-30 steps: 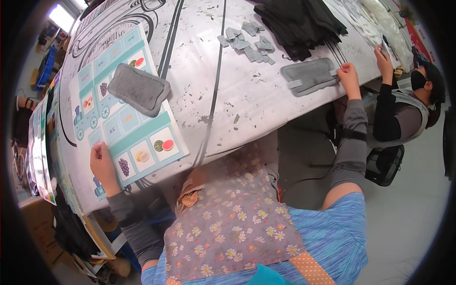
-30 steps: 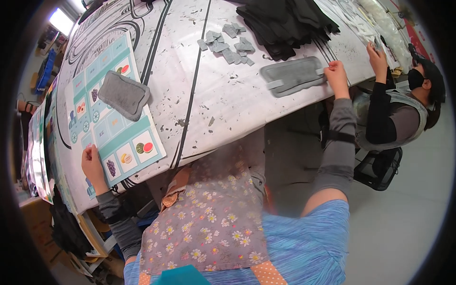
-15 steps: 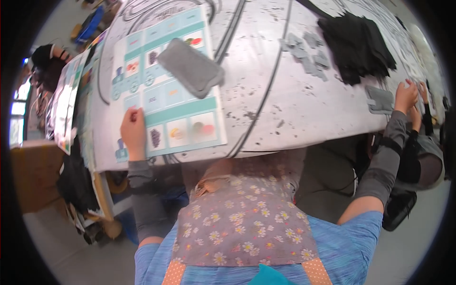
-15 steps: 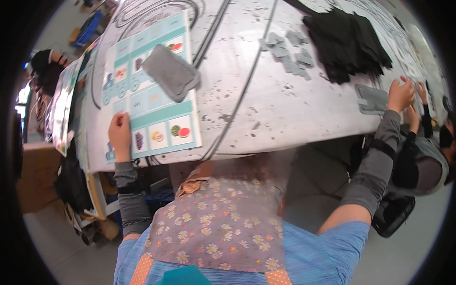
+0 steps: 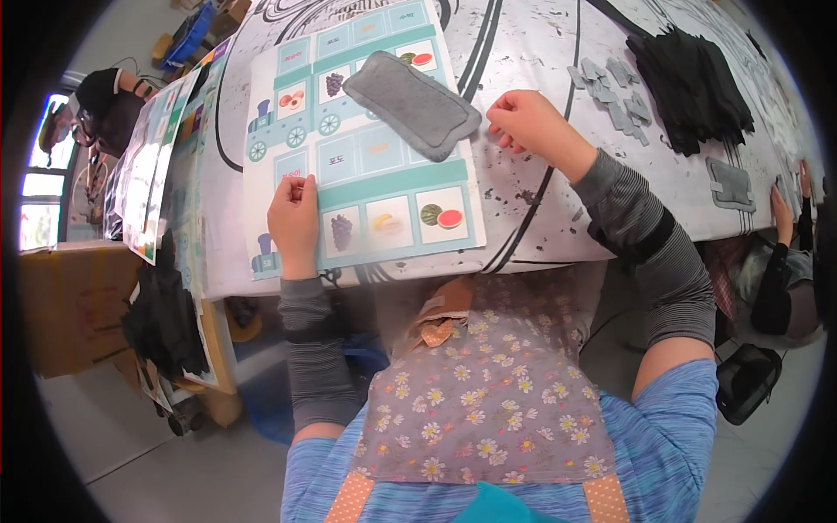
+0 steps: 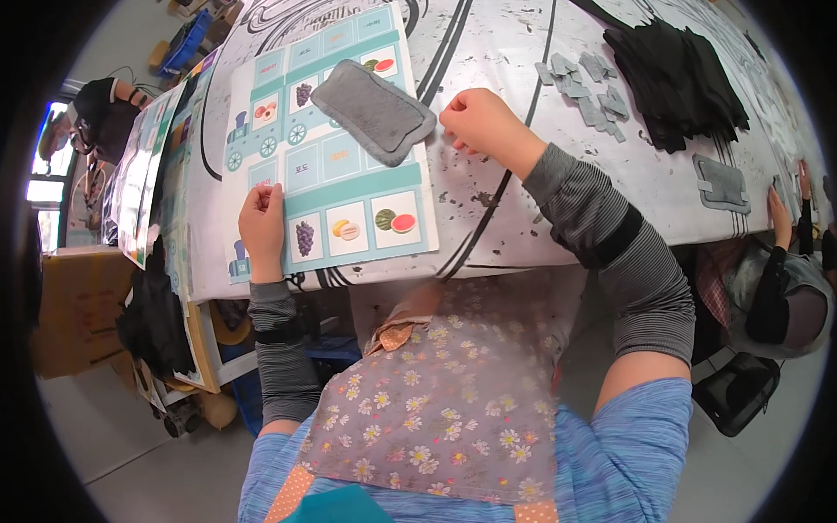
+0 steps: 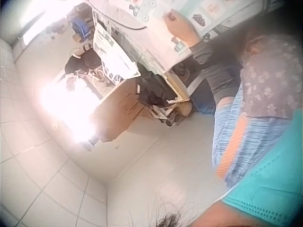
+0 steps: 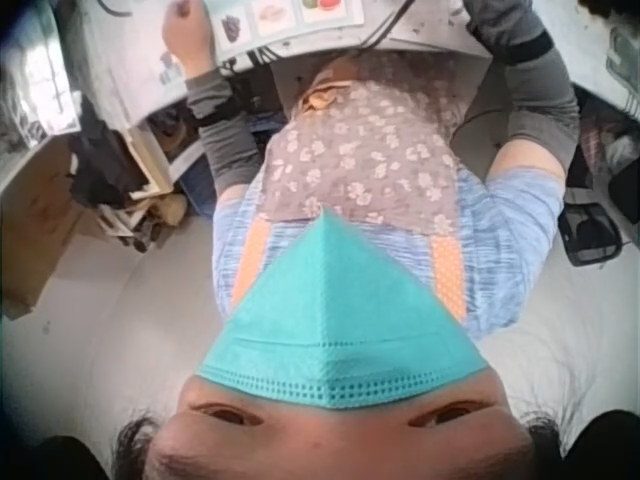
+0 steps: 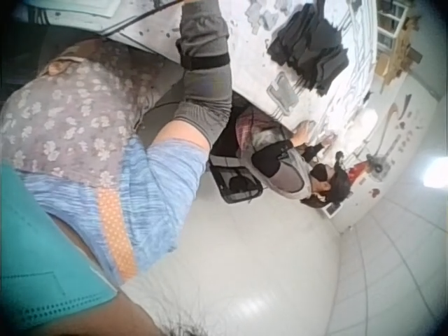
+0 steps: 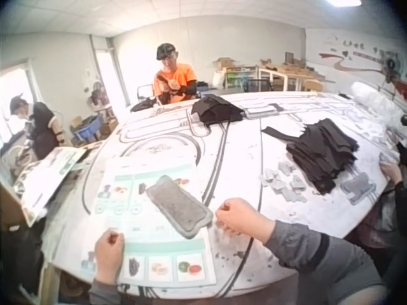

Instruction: Applying adhesive strips to fabric shoe components at a factory workstation.

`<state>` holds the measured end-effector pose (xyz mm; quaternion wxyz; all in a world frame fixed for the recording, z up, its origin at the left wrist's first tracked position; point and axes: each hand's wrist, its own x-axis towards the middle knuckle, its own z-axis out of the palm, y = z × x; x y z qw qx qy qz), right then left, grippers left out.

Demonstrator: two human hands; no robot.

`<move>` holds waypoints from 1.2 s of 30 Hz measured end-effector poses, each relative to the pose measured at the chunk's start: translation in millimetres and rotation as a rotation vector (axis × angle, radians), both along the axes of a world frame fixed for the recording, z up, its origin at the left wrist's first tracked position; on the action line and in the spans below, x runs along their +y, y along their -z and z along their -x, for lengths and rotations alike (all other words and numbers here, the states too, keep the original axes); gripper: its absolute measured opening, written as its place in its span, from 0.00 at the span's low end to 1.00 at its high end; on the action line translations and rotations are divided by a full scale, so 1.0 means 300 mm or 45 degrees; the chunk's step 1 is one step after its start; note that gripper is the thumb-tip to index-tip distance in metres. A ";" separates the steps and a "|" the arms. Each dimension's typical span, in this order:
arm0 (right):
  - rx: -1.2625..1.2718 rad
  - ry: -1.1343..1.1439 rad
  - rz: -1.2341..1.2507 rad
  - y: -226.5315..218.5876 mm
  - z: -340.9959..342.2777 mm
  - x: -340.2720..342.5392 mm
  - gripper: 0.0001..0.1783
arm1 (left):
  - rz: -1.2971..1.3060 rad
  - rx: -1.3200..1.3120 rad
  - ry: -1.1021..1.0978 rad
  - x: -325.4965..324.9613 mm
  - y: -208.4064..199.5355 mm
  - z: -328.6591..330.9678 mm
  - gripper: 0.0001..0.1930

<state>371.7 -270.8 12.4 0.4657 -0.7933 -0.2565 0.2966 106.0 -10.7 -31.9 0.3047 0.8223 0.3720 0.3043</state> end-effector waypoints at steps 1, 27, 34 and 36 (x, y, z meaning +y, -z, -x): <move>0.089 0.015 0.058 -0.028 0.007 0.018 0.14 | 0.021 -0.012 0.003 0.000 0.005 0.006 0.12; 0.243 -0.084 0.059 -0.049 0.035 0.007 0.09 | 0.081 0.037 -0.025 -0.001 -0.006 0.005 0.13; 0.359 -0.600 0.249 -0.190 -0.031 -0.285 0.08 | 0.090 0.008 -0.013 -0.004 -0.010 0.002 0.13; 0.410 -0.607 0.340 -0.205 -0.083 -0.372 0.07 | 0.071 0.007 -0.013 0.008 0.005 0.010 0.12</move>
